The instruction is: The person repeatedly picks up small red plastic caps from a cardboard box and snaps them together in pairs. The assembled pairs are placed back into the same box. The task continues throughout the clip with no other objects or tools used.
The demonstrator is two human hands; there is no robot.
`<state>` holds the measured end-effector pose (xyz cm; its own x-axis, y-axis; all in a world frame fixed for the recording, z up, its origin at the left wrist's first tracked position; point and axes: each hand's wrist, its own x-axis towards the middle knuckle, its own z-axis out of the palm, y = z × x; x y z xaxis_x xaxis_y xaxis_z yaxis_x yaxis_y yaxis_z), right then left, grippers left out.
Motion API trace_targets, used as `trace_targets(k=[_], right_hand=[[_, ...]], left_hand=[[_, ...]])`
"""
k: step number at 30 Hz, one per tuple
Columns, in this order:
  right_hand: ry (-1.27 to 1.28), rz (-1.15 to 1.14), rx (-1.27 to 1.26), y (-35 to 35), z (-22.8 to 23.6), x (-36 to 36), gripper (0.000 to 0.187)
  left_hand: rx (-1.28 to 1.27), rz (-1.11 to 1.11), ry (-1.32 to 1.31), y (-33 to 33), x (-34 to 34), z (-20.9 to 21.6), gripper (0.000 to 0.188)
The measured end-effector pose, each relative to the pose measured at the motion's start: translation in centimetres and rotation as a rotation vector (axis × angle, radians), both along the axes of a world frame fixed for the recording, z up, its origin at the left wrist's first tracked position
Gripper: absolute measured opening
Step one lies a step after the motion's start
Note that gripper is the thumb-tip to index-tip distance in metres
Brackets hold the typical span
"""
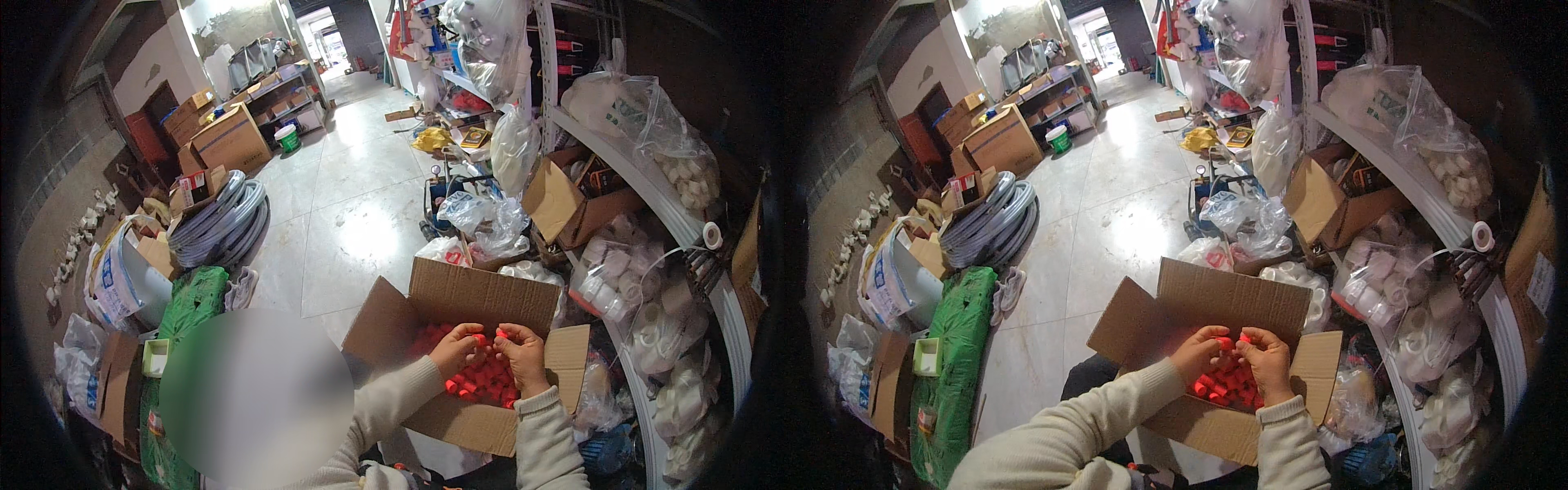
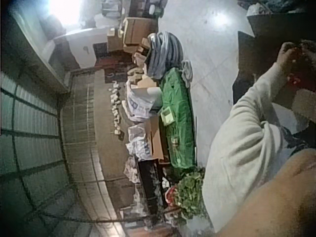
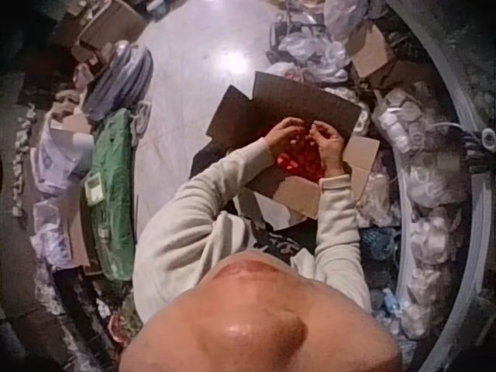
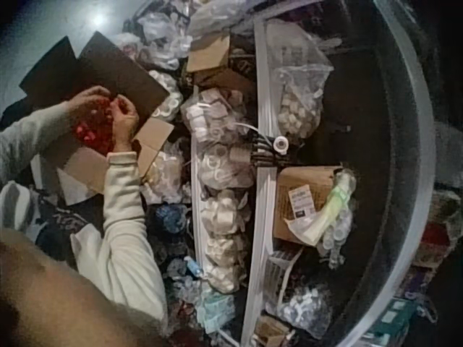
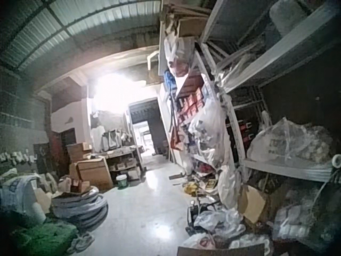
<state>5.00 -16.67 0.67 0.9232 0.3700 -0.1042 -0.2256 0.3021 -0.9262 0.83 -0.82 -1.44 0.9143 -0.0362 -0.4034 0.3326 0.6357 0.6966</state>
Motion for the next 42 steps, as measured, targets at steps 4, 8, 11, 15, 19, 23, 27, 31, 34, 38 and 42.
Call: trace_targets(k=[4, 8, 11, 15, 19, 23, 27, 31, 34, 38, 42], right_hand=[[0.062, 0.067, 0.061, 0.4, 0.4, -0.2, 0.019], [0.012, 0.132, -0.016, 0.7, -0.7, -0.3, 0.018], [-0.081, 0.096, -0.137, 0.9, -0.8, -0.3, 0.020], [-0.189, 0.087, -0.233, 0.6, -1.7, 0.1, 0.023], [-0.501, 0.015, -0.389, 0.6, -1.0, 0.0, 0.025], [-0.376, -0.025, -0.348, 0.7, -0.3, -0.3, 0.022], [-0.505, -0.005, -0.389, 0.6, 0.5, -0.6, 0.021], [-0.567, 0.017, -0.443, 0.5, 0.9, -0.7, 0.021], [-0.559, -0.017, -0.451, 0.5, 0.9, -0.7, 0.020], [-0.618, -0.040, -0.472, 0.4, 1.1, -0.6, 0.019], [-0.773, -0.090, -0.470, 0.1, 0.7, 0.5, 0.021]], left_hand=[[0.067, 0.002, -0.004, 0.1, 0.1, -1.7, 0.027], [-0.018, -0.049, -0.077, 0.3, 0.4, -2.6, 0.033], [-0.090, -0.045, -0.103, 0.1, 0.0, -2.2, 0.038], [-0.061, -0.033, -0.152, -0.1, 0.1, -1.4, 0.041], [0.108, 0.040, -0.109, -0.3, 0.2, -0.8, 0.036], [0.171, 0.070, -0.152, 0.2, 0.2, -1.6, 0.032], [0.218, 0.048, -0.165, 0.4, 0.3, -2.2, 0.032], [0.249, 0.010, -0.145, 0.6, 0.1, -2.1, 0.036], [0.306, -0.022, -0.167, 0.4, -0.1, -1.0, 0.040], [0.211, -0.022, -0.219, 0.3, -0.2, -1.1, 0.039], [0.284, 0.006, -0.278, 0.5, 0.6, -1.5, 0.036]])
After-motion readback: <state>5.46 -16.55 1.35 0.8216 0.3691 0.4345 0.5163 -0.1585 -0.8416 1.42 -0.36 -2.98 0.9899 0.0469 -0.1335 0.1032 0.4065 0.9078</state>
